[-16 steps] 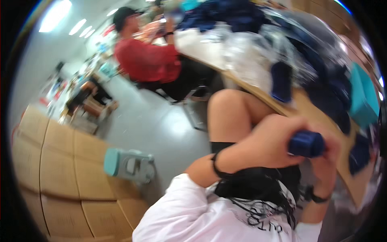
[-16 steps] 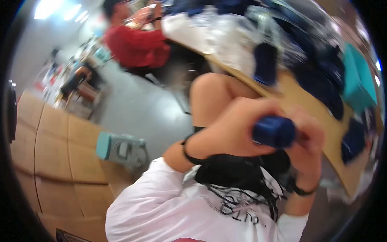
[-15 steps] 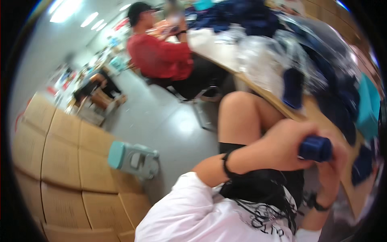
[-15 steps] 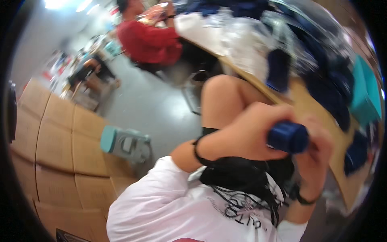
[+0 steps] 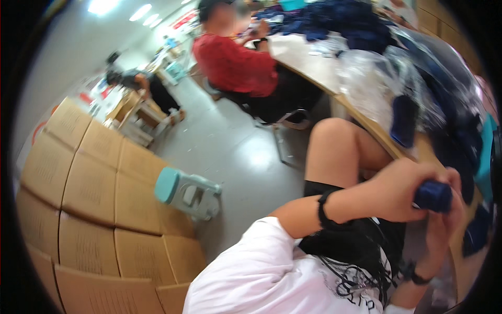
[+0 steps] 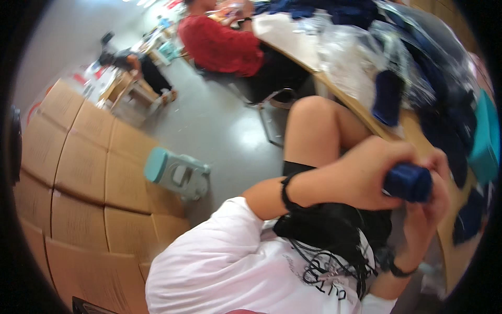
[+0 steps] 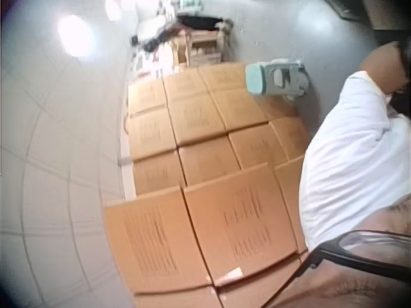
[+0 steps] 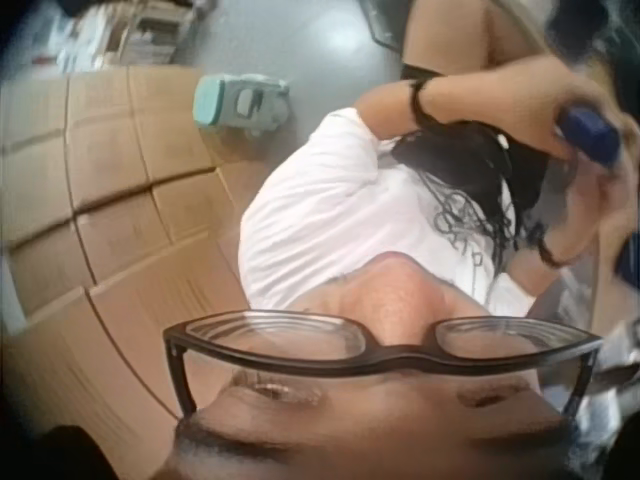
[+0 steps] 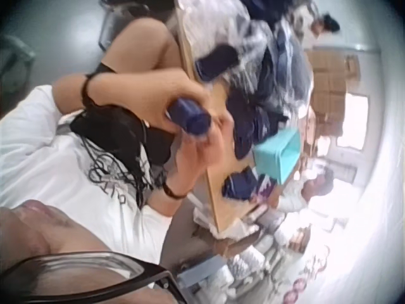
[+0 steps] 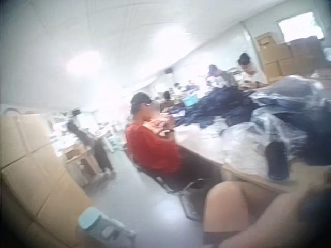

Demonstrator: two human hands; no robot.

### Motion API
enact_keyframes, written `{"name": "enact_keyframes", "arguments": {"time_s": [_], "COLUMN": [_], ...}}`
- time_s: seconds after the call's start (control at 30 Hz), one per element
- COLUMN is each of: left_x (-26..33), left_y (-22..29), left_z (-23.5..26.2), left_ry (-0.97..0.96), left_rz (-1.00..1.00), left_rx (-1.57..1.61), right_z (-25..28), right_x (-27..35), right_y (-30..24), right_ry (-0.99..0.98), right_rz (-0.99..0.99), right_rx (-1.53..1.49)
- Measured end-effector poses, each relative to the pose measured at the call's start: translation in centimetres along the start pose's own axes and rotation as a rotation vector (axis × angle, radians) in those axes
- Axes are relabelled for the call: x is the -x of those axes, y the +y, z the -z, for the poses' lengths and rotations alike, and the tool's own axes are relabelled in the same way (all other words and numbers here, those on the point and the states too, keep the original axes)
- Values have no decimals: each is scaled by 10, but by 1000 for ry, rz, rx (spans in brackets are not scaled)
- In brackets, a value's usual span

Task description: Rolling and packing blue fabric eye masks with labels.

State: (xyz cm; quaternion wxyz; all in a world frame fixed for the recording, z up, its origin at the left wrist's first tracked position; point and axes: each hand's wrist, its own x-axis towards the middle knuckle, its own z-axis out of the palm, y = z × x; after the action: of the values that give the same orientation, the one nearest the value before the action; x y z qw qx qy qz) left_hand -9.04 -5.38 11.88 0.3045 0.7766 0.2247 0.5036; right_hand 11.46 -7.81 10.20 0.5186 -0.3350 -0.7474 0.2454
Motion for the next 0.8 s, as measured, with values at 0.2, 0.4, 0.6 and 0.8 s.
{"name": "enact_keyframes", "arguments": {"time_s": [0.2, 0.4, 0.6, 0.8], "left_x": [12, 0, -13, -19], "left_y": [4, 3, 6, 16], "left_z": [30, 13, 16, 11], "left_ry": [-138, -264, -440, -401], "left_rz": [134, 231, 191, 461], "left_rx": [131, 341, 337, 344], "right_z": [-39, -28, -20, -32], "right_x": [-30, -24, -22, -17], "right_y": [1, 19, 29, 48], "right_ry": [-125, -158, -164, 143], "right_rz": [-109, -49, 127, 218], "right_rx": [-679, -673, -350, -192]}}
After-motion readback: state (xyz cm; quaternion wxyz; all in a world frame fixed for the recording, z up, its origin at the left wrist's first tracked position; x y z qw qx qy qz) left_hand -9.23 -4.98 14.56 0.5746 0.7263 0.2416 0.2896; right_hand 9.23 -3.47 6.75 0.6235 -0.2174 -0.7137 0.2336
